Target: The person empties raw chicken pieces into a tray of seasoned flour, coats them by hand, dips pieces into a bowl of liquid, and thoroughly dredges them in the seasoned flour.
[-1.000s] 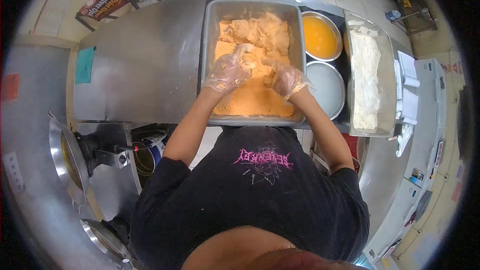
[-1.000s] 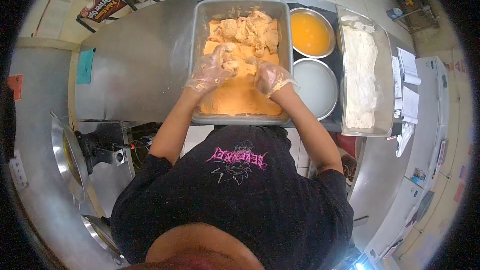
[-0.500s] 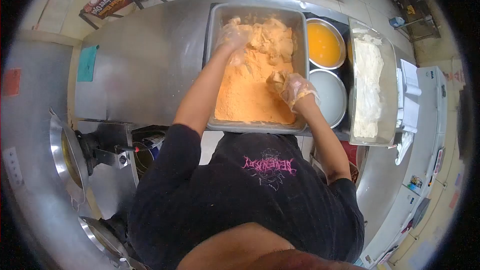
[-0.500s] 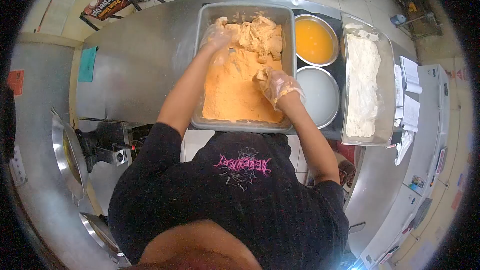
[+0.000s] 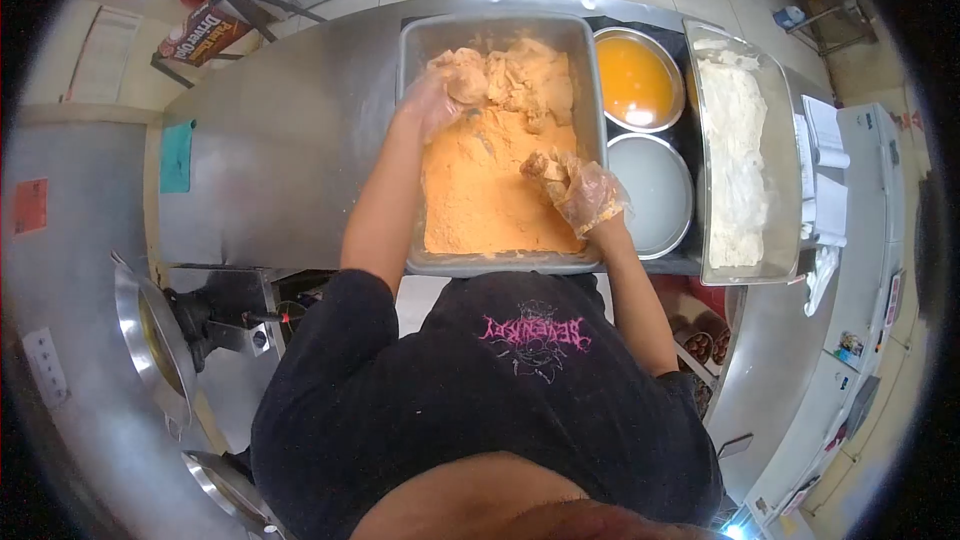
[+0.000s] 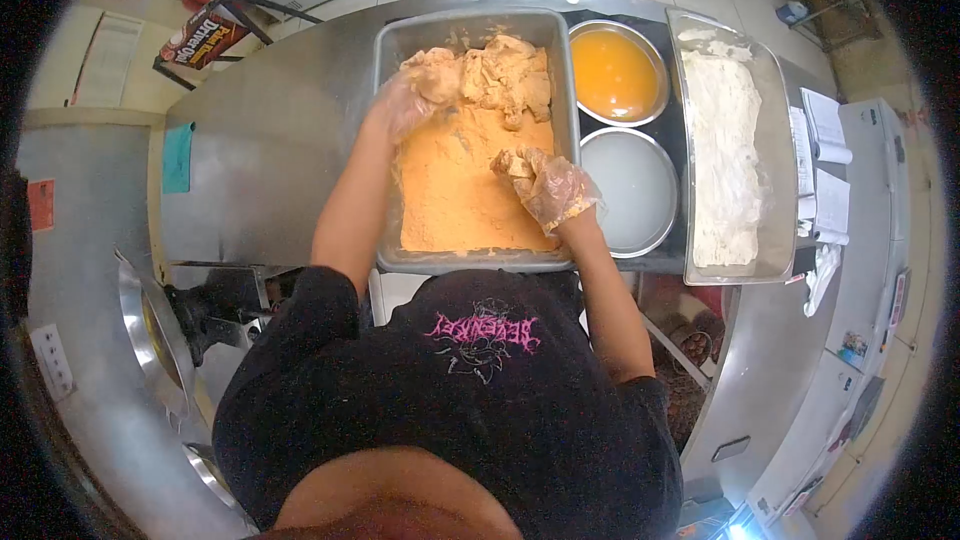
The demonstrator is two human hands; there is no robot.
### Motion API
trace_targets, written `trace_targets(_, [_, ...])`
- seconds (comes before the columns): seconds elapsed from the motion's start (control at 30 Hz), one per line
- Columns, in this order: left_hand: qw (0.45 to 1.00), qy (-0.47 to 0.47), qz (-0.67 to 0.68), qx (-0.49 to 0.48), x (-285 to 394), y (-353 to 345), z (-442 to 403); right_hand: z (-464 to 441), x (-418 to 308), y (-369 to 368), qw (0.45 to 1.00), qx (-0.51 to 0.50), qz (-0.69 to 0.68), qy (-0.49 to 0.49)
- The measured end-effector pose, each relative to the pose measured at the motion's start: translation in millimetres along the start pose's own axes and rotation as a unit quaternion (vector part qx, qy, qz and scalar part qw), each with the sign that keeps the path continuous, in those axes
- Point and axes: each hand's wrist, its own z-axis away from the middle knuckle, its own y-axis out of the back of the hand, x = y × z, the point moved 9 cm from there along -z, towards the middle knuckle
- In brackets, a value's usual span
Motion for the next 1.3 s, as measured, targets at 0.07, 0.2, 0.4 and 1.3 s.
trace_targets(0.07, [0.999,-0.001,-0.023,0.035,-7.2,-4.0,31.6,-1.7,-2.6,3.0,1.0,-0.003,-0.03,-0.007])
trace_targets(0.2, [0.959,0.032,-0.202,0.198,-39.1,8.5,79.4,-2.2,1.3,-4.4,0.998,0.022,-0.056,-0.002])
trace_targets(0.4, [0.555,0.035,-0.831,0.013,-76.0,24.4,79.5,2.6,-2.0,-3.0,0.999,0.036,-0.02,0.035])
trace_targets(1.3, [0.251,-0.18,-0.939,-0.15,-145.5,-88.1,-45.7,25.0,-9.9,-12.1,0.995,-0.077,0.04,0.047])
